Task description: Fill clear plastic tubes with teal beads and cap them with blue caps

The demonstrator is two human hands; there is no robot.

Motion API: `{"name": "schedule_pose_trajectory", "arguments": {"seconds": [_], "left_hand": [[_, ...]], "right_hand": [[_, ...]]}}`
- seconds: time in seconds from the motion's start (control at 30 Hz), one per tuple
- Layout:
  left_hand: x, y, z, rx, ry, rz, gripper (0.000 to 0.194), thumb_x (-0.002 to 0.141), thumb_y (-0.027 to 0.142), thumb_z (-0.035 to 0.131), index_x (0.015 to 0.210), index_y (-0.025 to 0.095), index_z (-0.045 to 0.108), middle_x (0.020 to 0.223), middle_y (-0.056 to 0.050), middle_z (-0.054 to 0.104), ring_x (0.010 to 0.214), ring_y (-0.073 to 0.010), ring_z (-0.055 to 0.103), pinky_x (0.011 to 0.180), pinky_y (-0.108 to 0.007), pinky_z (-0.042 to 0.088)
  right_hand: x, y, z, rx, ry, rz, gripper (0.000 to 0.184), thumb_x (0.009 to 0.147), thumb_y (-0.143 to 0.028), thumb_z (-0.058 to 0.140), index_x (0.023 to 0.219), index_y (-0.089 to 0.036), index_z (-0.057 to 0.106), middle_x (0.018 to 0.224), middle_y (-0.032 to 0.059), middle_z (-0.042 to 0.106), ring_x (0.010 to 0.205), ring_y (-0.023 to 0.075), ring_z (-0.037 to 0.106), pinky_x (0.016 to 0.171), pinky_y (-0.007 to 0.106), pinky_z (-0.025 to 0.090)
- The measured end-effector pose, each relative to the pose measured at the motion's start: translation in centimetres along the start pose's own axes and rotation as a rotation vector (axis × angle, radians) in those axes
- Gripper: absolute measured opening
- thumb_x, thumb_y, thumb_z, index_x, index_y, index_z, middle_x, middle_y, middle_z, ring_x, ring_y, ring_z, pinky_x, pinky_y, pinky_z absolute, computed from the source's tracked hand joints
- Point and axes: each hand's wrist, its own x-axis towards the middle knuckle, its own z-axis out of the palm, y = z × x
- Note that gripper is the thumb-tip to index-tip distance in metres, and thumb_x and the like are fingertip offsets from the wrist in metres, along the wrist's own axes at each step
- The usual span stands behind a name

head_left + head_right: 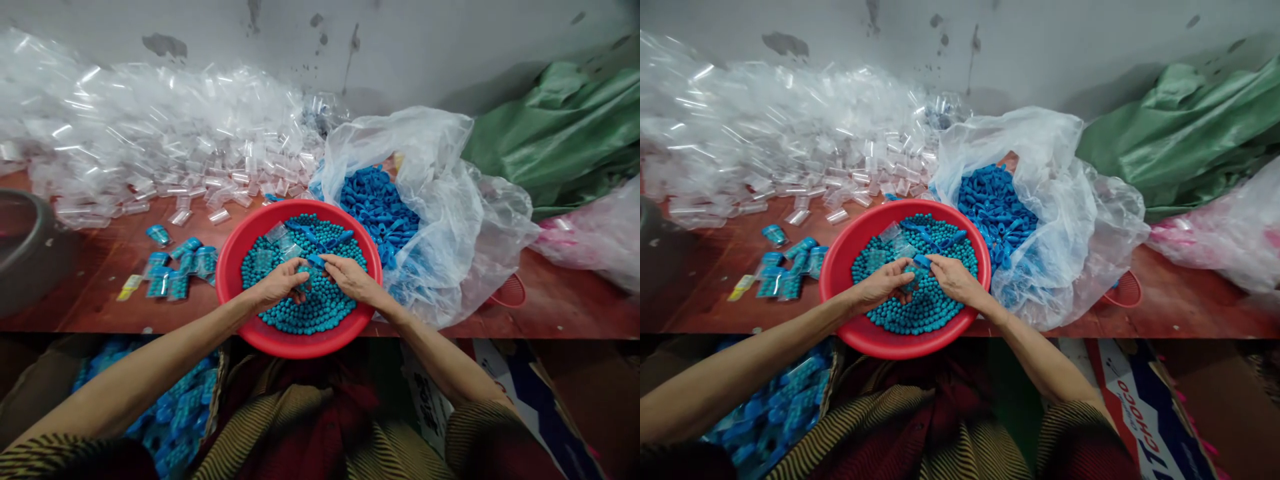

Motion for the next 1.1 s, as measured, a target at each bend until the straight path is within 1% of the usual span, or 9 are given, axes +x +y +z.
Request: {"name": "schedule_pose_trajectory", "arguments": {"seconds": [0.1, 0.3, 0.47, 0.6, 0.7, 0.8, 0.9, 1.0, 1.1], "left_hand": [[-0.5, -0.2, 0.7, 0.027, 0.054, 0.048, 0.052, 0.070, 0.048, 0.067, 0.105, 0.018, 0.042, 0.068, 0.004, 0.058, 0.044, -0.0092, 0.057, 0.041, -0.019, 0.044], [-1.1, -0.4, 1.5, -0.010, 0.138, 0.121, 0.071, 0.070, 0.047, 0.066, 0.126, 0.017, 0.035, 0.064, 0.005, 0.057, 0.043, -0.0097, 0.055, 0.039, -0.019, 0.040], [-1.2, -0.6, 2.1, -0.002, 0.225, 0.163, 0.057, 0.071, 0.044, 0.063, 0.117, 0.016, 0.043, 0.056, 0.007, 0.051, 0.037, -0.0064, 0.047, 0.033, -0.015, 0.028], [-1.3, -0.6, 2.6, -0.042, 0.292, 0.164, 0.047, 0.070, 0.041, 0.065, 0.106, 0.018, 0.046, 0.054, 0.010, 0.045, 0.035, -0.0038, 0.039, 0.033, -0.016, 0.030], [-1.4, -0.4, 2.6, -0.021, 0.294, 0.176, 0.044, 0.070, 0.040, 0.064, 0.104, 0.019, 0.046, 0.054, 0.010, 0.043, 0.035, -0.0035, 0.039, 0.033, -0.015, 0.030], [-1.6, 0.0, 2.2, 0.044, 0.253, 0.195, 0.043, 0.073, 0.043, 0.061, 0.105, 0.020, 0.044, 0.055, 0.010, 0.046, 0.035, -0.0054, 0.044, 0.031, -0.015, 0.029], [-1.7, 0.2, 1.8, 0.104, 0.203, 0.207, 0.045, 0.075, 0.045, 0.058, 0.108, 0.021, 0.039, 0.060, 0.009, 0.049, 0.037, -0.0076, 0.050, 0.032, -0.017, 0.034], [-1.7, 0.1, 1.5, 0.139, 0.198, 0.207, 0.042, 0.077, 0.044, 0.055, 0.107, 0.021, 0.038, 0.061, 0.009, 0.048, 0.036, -0.0066, 0.049, 0.031, -0.015, 0.031], [-1.6, -0.2, 1.6, 0.170, 0.203, 0.211, 0.039, 0.079, 0.042, 0.053, 0.108, 0.021, 0.038, 0.060, 0.009, 0.045, 0.036, -0.0060, 0.046, 0.032, -0.016, 0.031]], "right_hand": [[-0.3, -0.6, 0.6, 0.121, 0.047, 0.002, 0.030, 0.089, -0.018, 0.039, 0.106, -0.016, 0.065, 0.073, -0.0001, 0.062, 0.062, 0.0101, 0.055, 0.062, 0.022, 0.042], [-0.9, -1.3, 0.8, 0.165, 0.118, 0.018, 0.023, 0.086, -0.025, 0.048, 0.088, -0.016, 0.070, 0.070, -0.0005, 0.063, 0.065, 0.0113, 0.056, 0.063, 0.022, 0.041], [-1.0, -0.8, 1.4, 0.219, 0.120, -0.026, 0.026, 0.086, -0.029, 0.049, 0.091, -0.017, 0.072, 0.069, -0.0007, 0.064, 0.064, 0.0115, 0.055, 0.062, 0.022, 0.041], [-0.7, -0.9, 1.4, 0.272, 0.075, -0.052, 0.026, 0.084, -0.027, 0.050, 0.090, -0.015, 0.072, 0.068, -0.0001, 0.063, 0.062, 0.0111, 0.054, 0.061, 0.022, 0.041], [-0.5, -1.1, 0.8, 0.299, 0.025, -0.078, 0.024, 0.081, -0.025, 0.051, 0.088, -0.014, 0.072, 0.068, 0.0002, 0.062, 0.063, 0.0111, 0.054, 0.063, 0.023, 0.042], [-0.3, -1.2, -0.1, 0.350, 0.004, -0.076, 0.022, 0.079, -0.026, 0.055, 0.090, -0.015, 0.071, 0.070, -0.0001, 0.061, 0.063, 0.0103, 0.054, 0.063, 0.024, 0.043], [-0.2, -0.9, -0.6, 0.484, -0.006, 0.035, 0.027, 0.075, -0.029, 0.060, 0.097, -0.016, 0.068, 0.074, -0.0008, 0.059, 0.057, 0.0088, 0.054, 0.058, 0.024, 0.046], [0.1, -0.7, -0.3, 0.644, 0.081, 0.169, 0.040, 0.072, -0.030, 0.063, 0.109, -0.016, 0.062, 0.082, -0.0002, 0.061, 0.059, 0.0092, 0.056, 0.058, 0.026, 0.050], [0.4, -0.9, 0.6, 0.618, 0.186, 0.167, 0.055, 0.073, -0.027, 0.061, 0.126, -0.017, 0.051, 0.091, 0.0021, 0.064, 0.070, 0.0129, 0.061, 0.064, 0.029, 0.054]]}}
